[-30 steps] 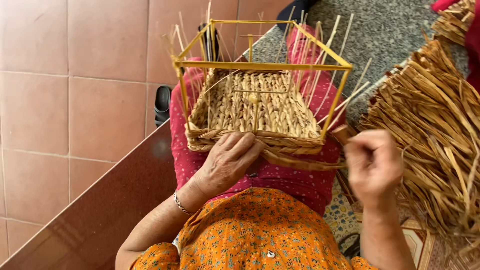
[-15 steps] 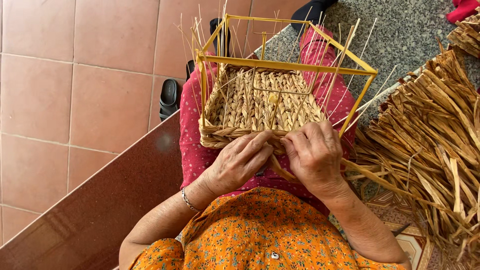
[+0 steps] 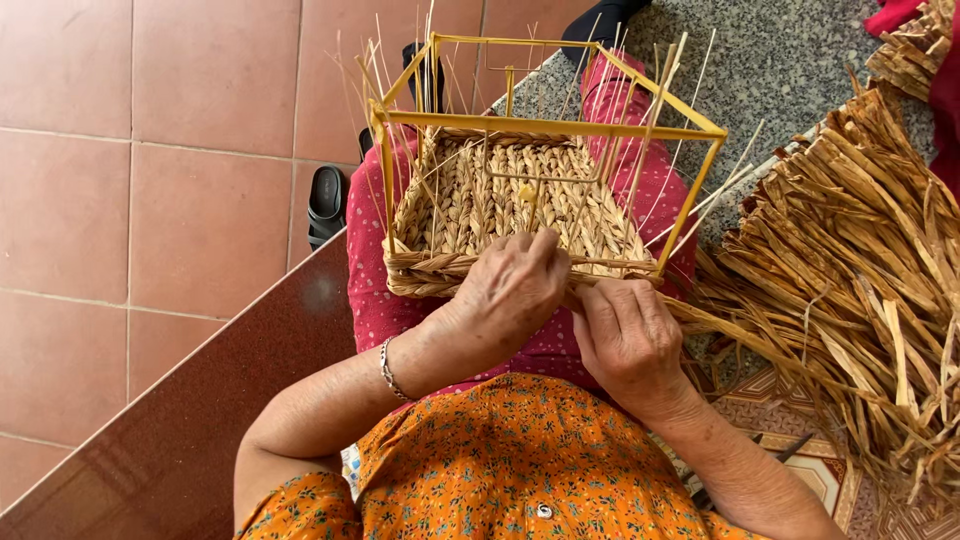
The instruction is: The person weaves dried palm leaves into a rectangular basket frame held on their lap. They interlace the leaves through vertical stakes, trim excess with scissors, and continue weaving to build up the basket walls.
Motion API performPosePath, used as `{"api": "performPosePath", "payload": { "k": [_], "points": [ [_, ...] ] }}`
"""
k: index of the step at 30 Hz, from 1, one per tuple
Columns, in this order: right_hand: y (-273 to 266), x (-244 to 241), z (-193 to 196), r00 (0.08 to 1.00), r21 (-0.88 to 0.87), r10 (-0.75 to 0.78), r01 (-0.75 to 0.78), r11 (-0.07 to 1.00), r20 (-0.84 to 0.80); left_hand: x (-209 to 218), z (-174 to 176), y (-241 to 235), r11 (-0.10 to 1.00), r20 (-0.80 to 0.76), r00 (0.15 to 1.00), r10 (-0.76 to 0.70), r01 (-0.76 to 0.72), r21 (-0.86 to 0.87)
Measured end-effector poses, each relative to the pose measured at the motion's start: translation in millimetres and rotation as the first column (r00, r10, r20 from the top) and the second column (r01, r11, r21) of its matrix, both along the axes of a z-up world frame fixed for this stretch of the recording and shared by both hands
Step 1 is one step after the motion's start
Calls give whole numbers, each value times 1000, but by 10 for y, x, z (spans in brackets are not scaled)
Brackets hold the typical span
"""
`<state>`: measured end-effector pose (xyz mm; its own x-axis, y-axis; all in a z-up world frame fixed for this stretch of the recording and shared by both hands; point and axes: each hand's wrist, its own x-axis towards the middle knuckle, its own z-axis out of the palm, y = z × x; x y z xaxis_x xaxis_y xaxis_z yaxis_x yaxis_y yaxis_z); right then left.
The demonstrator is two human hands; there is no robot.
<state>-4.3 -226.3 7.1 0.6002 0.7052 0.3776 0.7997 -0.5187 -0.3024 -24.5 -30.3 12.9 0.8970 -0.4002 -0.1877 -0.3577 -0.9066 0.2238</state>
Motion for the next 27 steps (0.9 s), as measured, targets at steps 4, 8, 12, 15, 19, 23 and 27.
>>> {"api": "performPosePath", "payload": {
  "k": [4, 8, 12, 15, 19, 23, 27],
  "points": [
    [-45, 23, 12, 997, 6, 31, -31, 1000, -69, 121, 71, -17, 999, 42, 999, 5, -3, -45],
    [-137, 165, 142, 870, 16, 67, -68, 998, -489, 238, 182, -23, 997, -203, 979, -34, 18, -78],
    [-288, 325, 376, 723, 214, 171, -33, 976, -669, 316, 282, 21, 950, -456, 886, 87, -212, -230],
    [-303, 400, 447, 815, 140, 97, -20, 990, -571, 173, 302, 160, 807, -379, 919, 108, -303, -506],
    [-155, 407, 454, 995, -33, 48, -51, 998, -86, 21, 222, 182, 598, -220, 964, 150, -265, -757],
    [22, 416, 586, 942, -76, 227, -215, 974, 247, -8, 220, 164, 661, -239, 956, 172, -292, -692],
    [116, 502, 775, 972, -299, 193, -146, 943, 134, 51, 259, 101, 774, -260, 952, 162, -286, -565]
  ]
}}
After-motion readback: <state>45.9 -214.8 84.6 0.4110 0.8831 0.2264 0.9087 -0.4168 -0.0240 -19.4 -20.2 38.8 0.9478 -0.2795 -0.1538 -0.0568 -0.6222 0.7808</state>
